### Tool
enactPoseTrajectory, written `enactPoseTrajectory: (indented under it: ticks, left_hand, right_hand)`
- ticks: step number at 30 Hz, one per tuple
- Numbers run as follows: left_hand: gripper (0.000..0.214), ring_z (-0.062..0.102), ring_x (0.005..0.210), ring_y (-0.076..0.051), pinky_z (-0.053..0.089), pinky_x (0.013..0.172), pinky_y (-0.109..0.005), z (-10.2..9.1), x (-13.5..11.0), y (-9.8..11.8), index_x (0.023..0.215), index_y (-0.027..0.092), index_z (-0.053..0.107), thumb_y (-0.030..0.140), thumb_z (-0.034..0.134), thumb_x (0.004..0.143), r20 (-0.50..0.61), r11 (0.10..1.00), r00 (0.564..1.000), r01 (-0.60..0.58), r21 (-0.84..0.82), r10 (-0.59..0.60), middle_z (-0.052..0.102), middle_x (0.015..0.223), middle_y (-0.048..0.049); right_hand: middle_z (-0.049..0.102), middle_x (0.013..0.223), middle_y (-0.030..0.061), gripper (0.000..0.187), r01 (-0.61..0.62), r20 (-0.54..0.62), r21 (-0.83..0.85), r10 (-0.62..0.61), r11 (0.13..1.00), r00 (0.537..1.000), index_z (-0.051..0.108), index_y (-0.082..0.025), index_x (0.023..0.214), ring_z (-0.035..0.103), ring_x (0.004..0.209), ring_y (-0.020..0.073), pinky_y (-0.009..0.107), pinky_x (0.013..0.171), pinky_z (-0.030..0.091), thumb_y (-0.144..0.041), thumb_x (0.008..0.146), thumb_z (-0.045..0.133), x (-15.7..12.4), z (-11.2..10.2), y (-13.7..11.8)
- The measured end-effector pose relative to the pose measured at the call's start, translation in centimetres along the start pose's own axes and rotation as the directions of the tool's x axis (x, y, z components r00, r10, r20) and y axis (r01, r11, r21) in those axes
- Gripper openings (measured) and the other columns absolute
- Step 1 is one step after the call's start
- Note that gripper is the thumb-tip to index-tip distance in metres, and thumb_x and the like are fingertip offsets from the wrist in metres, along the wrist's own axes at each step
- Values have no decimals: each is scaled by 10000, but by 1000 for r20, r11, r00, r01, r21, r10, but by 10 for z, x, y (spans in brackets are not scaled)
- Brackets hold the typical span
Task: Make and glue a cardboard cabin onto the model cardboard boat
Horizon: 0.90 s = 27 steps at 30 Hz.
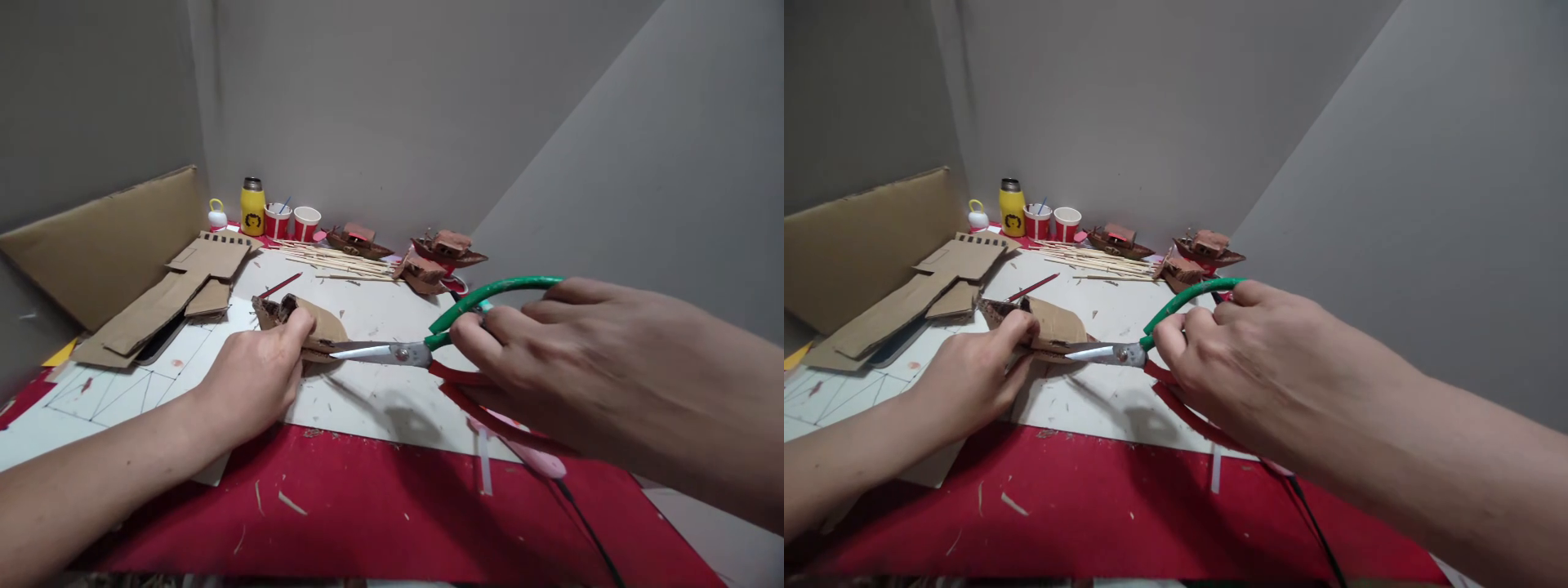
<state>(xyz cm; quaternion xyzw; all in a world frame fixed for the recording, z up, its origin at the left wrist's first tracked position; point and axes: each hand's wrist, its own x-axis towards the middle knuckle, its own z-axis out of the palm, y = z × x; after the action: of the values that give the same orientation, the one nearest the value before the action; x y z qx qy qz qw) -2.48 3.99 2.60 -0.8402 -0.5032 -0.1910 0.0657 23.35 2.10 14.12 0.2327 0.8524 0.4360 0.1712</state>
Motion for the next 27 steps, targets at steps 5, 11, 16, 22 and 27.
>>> enactPoseTrajectory:
  ticks: [5, 11, 16, 22, 27]
  left_hand:
    - [206, 654, 559, -229, 322, 479, -307, 0, 0, 0, 1037, 168, 480, 146, 447, 835, 23, 1000, 1000, -11, -1, 11, 699, 723, -47]
    - [176, 661, 576, -250, 292, 485, -319, 1, -2, 2, 1010, 179, 475, 151, 453, 838, 13, 1000, 1000, -24, -2, 24, 708, 753, -58]
    - [162, 653, 585, -251, 313, 501, -312, 0, 0, 2, 989, 218, 456, 233, 510, 837, 79, 982, 990, 128, -136, -118, 694, 751, -36]
    - [142, 663, 751, -222, 443, 633, -318, 8, -2, -1, 884, 234, 434, 268, 559, 826, 94, 813, 942, 327, -481, -323, 686, 808, -32]
    - [185, 614, 599, -157, 429, 527, -259, 18, -9, 2, 876, 239, 417, 291, 587, 824, 167, 566, 881, 419, -710, -442, 681, 715, 5]
  right_hand:
    - [491, 555, 5, 298, 25, 62, -37, -22, 999, 998, 508, -219, 741, 507, 458, 197, 331, 542, 252, -328, 966, 346, 2, 0, -2]
    - [513, 557, 11, 257, 25, 4, -2, -25, 1000, 1000, 479, -227, 718, 518, 469, 204, 333, 554, 258, -159, 925, 344, -4, 2, -4]
    - [538, 564, 17, 207, -4, -31, 28, 5, 1000, 999, 507, -221, 727, 543, 467, 219, 337, 570, 303, -110, 865, 401, -7, 7, -9]
    - [519, 538, -14, 201, -86, -82, 101, 94, 991, 992, 502, -231, 700, 529, 439, 209, 342, 549, 325, -296, 890, 511, -13, 26, -20]
    - [549, 515, -7, 282, -192, -72, 345, 229, 919, 971, 503, -229, 675, 583, 433, 213, 341, 511, 373, -367, 920, 479, -30, 50, -35]
